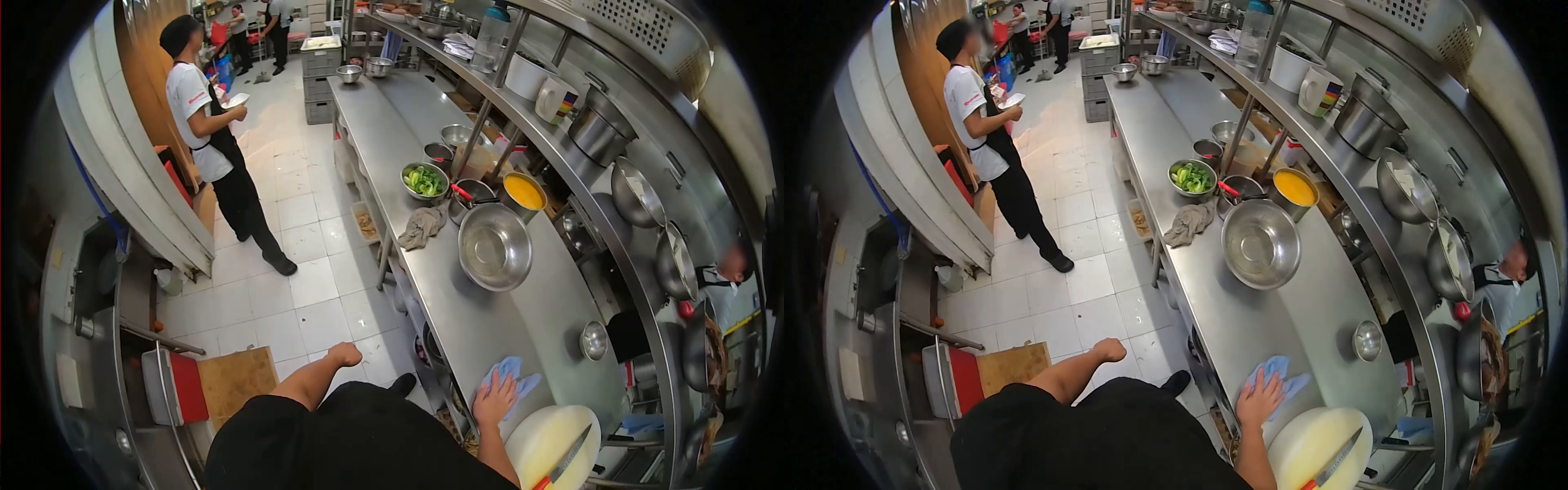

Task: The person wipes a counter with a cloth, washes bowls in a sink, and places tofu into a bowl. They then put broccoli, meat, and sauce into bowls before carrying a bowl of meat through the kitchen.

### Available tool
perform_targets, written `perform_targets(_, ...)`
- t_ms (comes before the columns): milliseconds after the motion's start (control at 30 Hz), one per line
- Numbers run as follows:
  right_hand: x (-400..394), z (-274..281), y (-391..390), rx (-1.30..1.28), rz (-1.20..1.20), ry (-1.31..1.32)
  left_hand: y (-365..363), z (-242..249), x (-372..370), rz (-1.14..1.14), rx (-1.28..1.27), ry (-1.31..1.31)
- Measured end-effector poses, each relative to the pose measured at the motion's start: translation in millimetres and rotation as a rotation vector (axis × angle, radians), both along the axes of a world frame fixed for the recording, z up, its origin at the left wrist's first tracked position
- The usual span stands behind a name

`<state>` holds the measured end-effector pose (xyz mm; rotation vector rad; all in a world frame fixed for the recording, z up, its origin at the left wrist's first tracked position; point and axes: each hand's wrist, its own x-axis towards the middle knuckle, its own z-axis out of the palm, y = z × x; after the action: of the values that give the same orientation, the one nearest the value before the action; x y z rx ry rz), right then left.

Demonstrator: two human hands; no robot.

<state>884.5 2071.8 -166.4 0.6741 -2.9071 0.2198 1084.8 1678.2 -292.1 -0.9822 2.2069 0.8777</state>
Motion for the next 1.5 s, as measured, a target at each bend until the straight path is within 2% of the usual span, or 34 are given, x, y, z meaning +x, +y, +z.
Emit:
perform_targets(100,36.3,3.7,23.8,-0.038,-0.029,0.050,23.0,42.7,20.1,0.028,0.078,-0.055)
perform_targets(133,44.5,5.5,25.7,-0.050,-0.053,0.069,29.6,34.5,30.8,0.039,0.083,-0.084)
perform_targets(200,49.9,29.5,18.7,-0.009,-0.197,-0.137,45.3,40.5,54.8,0.064,0.083,-0.172)
perform_targets(233,52.0,38.1,21.3,0.011,-0.271,-0.241,50.0,17.3,70.4,0.063,0.118,-0.190)
perform_targets(333,-10.2,-5.4,64.6,-0.798,-0.523,-0.845,58.5,-28.0,107.2,-0.024,0.129,-0.199)
perform_targets(367,-15.0,0.1,68.6,-0.718,-0.517,-0.755,60.9,-33.2,116.2,-0.061,0.113,-0.196)
perform_targets(467,-36.9,40.3,65.8,-0.492,-0.481,-0.482,70.4,-43.0,131.8,0.111,-0.018,-0.108)
perform_targets(500,-43.0,55.4,63.7,-0.416,-0.462,-0.389,67.4,-62.4,132.9,0.102,-0.035,-0.099)
perform_targets(533,-47.2,63.9,66.6,-0.336,-0.440,-0.297,65.3,-54.3,128.9,0.076,-0.013,-0.098)
perform_targets(633,-45.6,65.7,67.5,-0.126,-0.126,-0.191,72.8,-29.3,114.9,0.132,-0.030,-0.102)
perform_targets(733,-32.8,23.7,65.4,0.259,0.170,-0.274,93.5,-21.7,84.0,0.091,-0.035,-0.091)
perform_targets(833,-64.7,-5.3,75.5,0.179,0.058,-0.220,137.5,-13.9,45.6,0.049,-0.026,0.002)
perform_targets(900,-96.4,-11.3,79.5,0.190,-0.108,-0.296,171.3,-15.0,19.1,0.024,0.062,0.094)
perform_targets(933,-115.5,-6.3,77.1,0.196,-0.194,-0.329,191.0,-13.6,9.1,-0.003,0.066,0.171)
perform_targets(1000,-142.6,37.6,70.8,0.360,-0.315,-0.545,223.2,8.0,-6.7,-0.097,0.106,0.203)
perform_targets(1067,-163.8,66.0,78.0,0.360,-0.266,-0.717,242.9,16.9,-10.9,-0.073,0.203,0.214)
perform_targets(1100,-173.0,68.9,84.4,0.396,-0.271,-0.757,248.6,16.8,-8.4,-0.096,0.171,0.245)
perform_targets(1133,-184.0,60.5,90.1,0.425,-0.275,-0.799,249.6,16.5,-4.1,-0.125,0.141,0.282)
perform_targets(1200,-208.6,-3.7,102.4,0.316,-0.308,-0.765,247.6,29.2,14.8,0.022,0.299,0.259)
perform_targets(1267,-157.6,71.6,89.3,0.295,-0.382,-0.735,233.7,27.8,36.0,0.023,0.281,0.310)
perform_targets(1300,-146.1,68.1,78.9,0.239,-0.438,-0.699,227.6,38.2,40.0,0.065,0.307,0.310)
perform_targets(1367,-123.4,37.0,54.0,0.228,-0.468,-0.597,240.1,95.1,37.8,0.177,0.365,0.318)
perform_targets(1400,-114.1,14.7,39.4,0.265,-0.445,-0.530,240.5,100.8,27.8,0.193,0.390,0.368)
perform_targets(1467,-72.4,48.8,26.7,0.283,-0.120,-0.667,242.0,105.6,16.1,0.240,0.449,0.469)
perform_targets(1500,-58.2,20.6,10.4,0.050,-0.092,-0.601,238.2,95.8,3.3,0.248,0.502,0.524)
